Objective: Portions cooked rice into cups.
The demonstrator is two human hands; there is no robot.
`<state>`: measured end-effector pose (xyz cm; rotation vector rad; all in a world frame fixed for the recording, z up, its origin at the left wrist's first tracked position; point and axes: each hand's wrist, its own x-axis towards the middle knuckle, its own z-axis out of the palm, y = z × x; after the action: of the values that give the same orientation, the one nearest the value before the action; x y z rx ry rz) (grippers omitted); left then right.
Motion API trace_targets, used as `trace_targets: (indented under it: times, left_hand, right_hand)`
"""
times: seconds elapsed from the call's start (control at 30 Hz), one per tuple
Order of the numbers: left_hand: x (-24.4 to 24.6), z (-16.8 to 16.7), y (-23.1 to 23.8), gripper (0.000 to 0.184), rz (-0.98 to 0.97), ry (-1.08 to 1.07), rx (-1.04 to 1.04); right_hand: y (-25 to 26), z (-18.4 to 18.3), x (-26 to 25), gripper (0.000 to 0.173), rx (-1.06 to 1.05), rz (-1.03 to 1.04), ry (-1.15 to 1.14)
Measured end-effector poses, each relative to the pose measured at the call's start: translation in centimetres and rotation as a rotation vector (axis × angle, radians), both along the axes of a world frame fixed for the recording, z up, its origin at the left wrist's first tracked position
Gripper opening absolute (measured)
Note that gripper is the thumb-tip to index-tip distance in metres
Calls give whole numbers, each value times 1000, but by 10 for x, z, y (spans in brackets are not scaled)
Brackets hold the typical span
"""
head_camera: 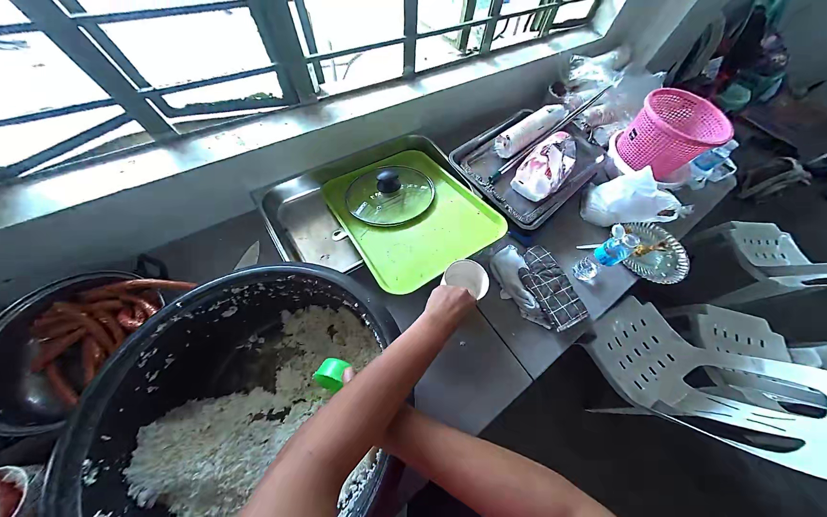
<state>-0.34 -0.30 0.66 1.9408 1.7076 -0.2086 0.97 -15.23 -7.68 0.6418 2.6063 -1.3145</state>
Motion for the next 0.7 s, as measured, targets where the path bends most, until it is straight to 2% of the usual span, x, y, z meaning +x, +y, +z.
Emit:
trace_targets:
  times: [0.03, 0.07, 0.1, 0.13, 0.17, 0.2, 0.23, 0.3, 0.43, 0.6, 0.7]
  left_hand:
    - [-2, 1, -3, 32, 13, -31, 21]
    - [-5, 3, -6, 32, 32, -67, 39]
    - [-7, 5, -9, 33, 51, -105, 57]
    - [-9, 6, -13, 33, 69, -150, 89]
    - [-10, 3, -18, 32, 83, -193, 143]
    - [-10, -2, -22, 30, 88, -221, 198]
    - [-10, -11, -28, 28, 89, -228, 243]
    - [-8, -30, -40, 25, 105, -206, 274]
    - [-7, -25, -51, 22, 248, -231, 351]
    - [-15, -17, -51, 24, 334, -345, 569]
    - [-23, 12, -73, 18, 356, -434, 876]
  right_hand:
    - [0, -7, -4, 39, -31, -48, 50]
    - [3, 2, -10, 40, -157, -114, 49]
    - [9, 21, -19, 43, -395, -219, 14]
    - [12, 36, -26, 45, -537, -303, -26]
    - [14, 48, -27, 46, -482, -288, -112]
    - [16, 51, -30, 46, -266, -199, -221]
    - [19, 50, -37, 48, -148, -95, -365]
    - [21, 47, -47, 53, -95, 49, -540]
    - [8, 43, -49, 52, 17, 139, -604]
    - [3, 57, -55, 62, 221, 103, -553]
    - [5, 69, -63, 64, 264, 78, -544]
